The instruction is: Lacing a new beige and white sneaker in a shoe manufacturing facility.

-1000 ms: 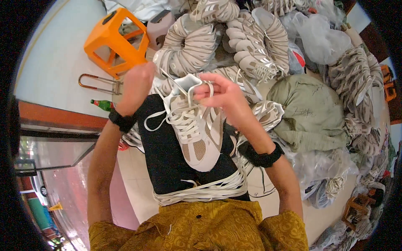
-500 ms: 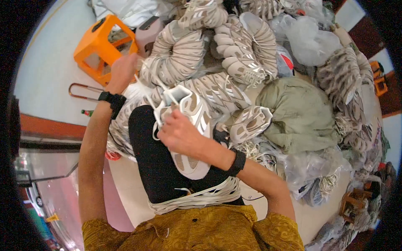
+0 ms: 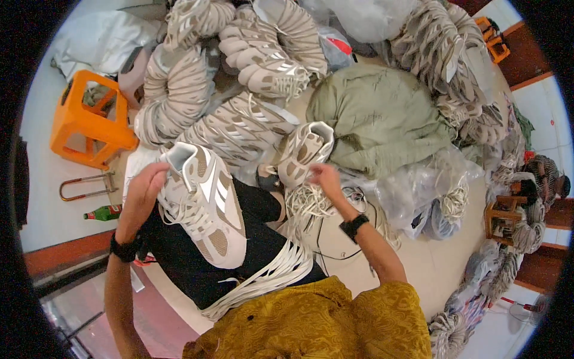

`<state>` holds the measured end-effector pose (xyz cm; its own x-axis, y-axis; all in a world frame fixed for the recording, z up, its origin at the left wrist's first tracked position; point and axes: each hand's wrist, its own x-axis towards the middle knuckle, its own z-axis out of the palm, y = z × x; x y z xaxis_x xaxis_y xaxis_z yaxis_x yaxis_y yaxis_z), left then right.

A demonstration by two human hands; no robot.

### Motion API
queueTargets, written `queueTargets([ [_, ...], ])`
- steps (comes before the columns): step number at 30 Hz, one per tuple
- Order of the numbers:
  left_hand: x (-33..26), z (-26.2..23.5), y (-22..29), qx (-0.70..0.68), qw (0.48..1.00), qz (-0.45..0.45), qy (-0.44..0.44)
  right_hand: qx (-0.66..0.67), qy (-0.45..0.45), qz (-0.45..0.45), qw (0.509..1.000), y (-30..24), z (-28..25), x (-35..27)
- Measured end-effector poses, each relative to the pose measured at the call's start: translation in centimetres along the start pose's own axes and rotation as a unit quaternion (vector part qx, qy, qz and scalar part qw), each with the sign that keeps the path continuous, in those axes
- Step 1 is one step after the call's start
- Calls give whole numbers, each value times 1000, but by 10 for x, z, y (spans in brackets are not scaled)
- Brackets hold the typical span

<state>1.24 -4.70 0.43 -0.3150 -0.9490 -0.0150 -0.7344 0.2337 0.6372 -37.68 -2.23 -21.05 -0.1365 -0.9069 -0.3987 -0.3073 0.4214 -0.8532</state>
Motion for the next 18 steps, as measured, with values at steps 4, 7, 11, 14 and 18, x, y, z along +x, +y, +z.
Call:
queueTargets([
  [4,-4,10,14,73,997,21,-22,-210,41,-169,962,23,-24,68],
  [7,6,15,19,119,991,-36,-42,-334,84,-243,907,23,-5,124],
  [11,21,14,21,54,987,-141,-52,-401,37,-106,909,35,24,144],
  [14,30,2,21,-53,972,-220,-69,-358,12,-170,918,26,2,143],
  [18,57,-39,11,-6,982,-190,-8,-27,-13,-93,995,-38,-83,141],
])
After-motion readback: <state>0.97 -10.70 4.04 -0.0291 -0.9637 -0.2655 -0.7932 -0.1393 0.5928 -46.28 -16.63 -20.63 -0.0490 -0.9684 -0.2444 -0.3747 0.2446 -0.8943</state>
